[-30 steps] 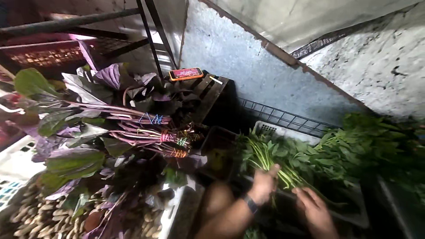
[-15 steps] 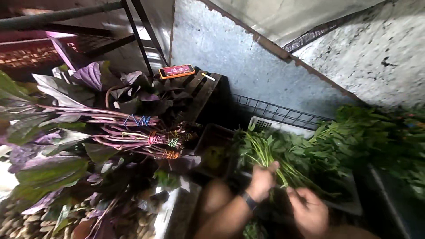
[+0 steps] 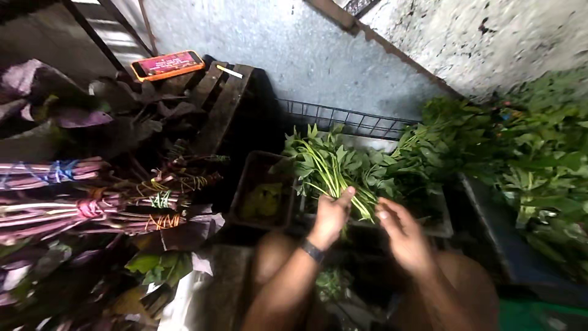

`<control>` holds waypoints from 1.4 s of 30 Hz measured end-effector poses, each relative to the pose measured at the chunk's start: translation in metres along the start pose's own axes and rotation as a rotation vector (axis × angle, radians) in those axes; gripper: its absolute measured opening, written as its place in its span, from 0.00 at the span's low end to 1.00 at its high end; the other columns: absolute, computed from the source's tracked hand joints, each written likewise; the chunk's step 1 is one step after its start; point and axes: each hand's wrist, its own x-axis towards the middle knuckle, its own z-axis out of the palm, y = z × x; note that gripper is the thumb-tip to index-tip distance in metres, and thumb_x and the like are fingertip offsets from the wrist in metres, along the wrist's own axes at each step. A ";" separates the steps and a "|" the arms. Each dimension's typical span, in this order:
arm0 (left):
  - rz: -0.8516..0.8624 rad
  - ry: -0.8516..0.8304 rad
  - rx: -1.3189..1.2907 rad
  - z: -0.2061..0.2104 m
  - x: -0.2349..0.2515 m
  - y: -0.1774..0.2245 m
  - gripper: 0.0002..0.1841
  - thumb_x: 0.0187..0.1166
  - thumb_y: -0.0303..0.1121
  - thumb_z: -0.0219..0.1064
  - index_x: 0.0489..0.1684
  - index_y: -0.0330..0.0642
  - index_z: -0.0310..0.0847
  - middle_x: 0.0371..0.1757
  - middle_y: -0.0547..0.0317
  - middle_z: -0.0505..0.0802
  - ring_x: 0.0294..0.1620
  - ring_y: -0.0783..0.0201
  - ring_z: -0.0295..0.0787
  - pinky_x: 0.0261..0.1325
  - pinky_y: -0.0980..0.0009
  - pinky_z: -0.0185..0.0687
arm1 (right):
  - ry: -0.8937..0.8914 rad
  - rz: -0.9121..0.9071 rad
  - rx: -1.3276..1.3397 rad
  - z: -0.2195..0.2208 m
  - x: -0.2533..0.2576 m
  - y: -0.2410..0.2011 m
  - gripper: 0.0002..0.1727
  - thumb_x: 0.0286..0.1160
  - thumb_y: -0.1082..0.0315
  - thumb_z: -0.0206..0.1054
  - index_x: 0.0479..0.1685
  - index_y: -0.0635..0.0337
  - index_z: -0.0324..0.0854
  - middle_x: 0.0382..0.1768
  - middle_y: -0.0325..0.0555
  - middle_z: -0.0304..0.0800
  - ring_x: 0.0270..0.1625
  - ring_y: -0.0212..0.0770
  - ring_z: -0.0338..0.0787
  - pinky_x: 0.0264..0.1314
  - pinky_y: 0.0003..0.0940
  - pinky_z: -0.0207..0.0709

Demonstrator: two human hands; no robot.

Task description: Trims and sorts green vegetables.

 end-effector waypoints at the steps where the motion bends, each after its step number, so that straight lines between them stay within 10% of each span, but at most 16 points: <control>1: 0.012 -0.003 -0.014 0.000 -0.001 -0.003 0.10 0.86 0.32 0.65 0.42 0.32 0.82 0.17 0.60 0.78 0.10 0.72 0.66 0.13 0.78 0.65 | -0.025 -0.007 0.009 0.008 0.000 -0.002 0.26 0.89 0.56 0.58 0.78 0.61 0.75 0.67 0.50 0.87 0.62 0.36 0.90 0.66 0.36 0.86; 7: -0.013 -0.041 -0.111 -0.003 -0.004 -0.015 0.12 0.89 0.34 0.62 0.50 0.32 0.82 0.18 0.58 0.81 0.11 0.72 0.70 0.15 0.78 0.69 | 0.041 -0.054 -0.138 0.040 0.004 0.006 0.19 0.91 0.60 0.53 0.58 0.60 0.87 0.31 0.41 0.87 0.29 0.33 0.85 0.36 0.34 0.84; 14: -0.130 -0.112 -0.139 0.002 -0.005 -0.015 0.13 0.90 0.36 0.59 0.50 0.34 0.83 0.23 0.59 0.84 0.15 0.72 0.75 0.18 0.78 0.73 | -0.002 -0.194 -0.105 0.027 0.001 0.017 0.15 0.86 0.60 0.62 0.58 0.59 0.86 0.46 0.39 0.94 0.48 0.29 0.92 0.55 0.30 0.88; 20: 0.016 -0.173 -0.087 0.005 -0.007 -0.017 0.19 0.94 0.34 0.50 0.44 0.28 0.84 0.39 0.48 0.95 0.42 0.58 0.94 0.54 0.59 0.90 | 0.037 -0.171 -0.027 0.016 -0.020 0.027 0.12 0.82 0.65 0.64 0.46 0.65 0.87 0.40 0.40 0.91 0.43 0.22 0.87 0.52 0.21 0.84; 28: -0.115 -0.115 -0.339 0.024 -0.019 -0.022 0.20 0.96 0.46 0.45 0.38 0.43 0.74 0.13 0.67 0.74 0.12 0.69 0.74 0.23 0.71 0.80 | 0.084 -0.072 0.270 0.025 -0.024 0.031 0.05 0.73 0.72 0.67 0.32 0.62 0.85 0.34 0.33 0.89 0.40 0.21 0.87 0.50 0.21 0.84; 34: -0.137 -0.036 -0.272 0.049 -0.035 -0.013 0.20 0.95 0.47 0.47 0.35 0.43 0.72 0.11 0.68 0.69 0.08 0.71 0.66 0.15 0.74 0.70 | 0.192 -0.037 0.085 0.014 -0.041 0.008 0.11 0.71 0.67 0.72 0.22 0.60 0.82 0.21 0.33 0.81 0.27 0.21 0.79 0.35 0.22 0.76; 42: 0.046 0.161 -0.220 0.098 -0.031 0.020 0.20 0.94 0.47 0.53 0.40 0.38 0.75 0.18 0.62 0.75 0.11 0.69 0.69 0.16 0.72 0.72 | 0.379 -0.098 -0.288 -0.006 -0.024 -0.024 0.17 0.75 0.64 0.69 0.19 0.64 0.78 0.18 0.52 0.78 0.26 0.52 0.81 0.32 0.58 0.71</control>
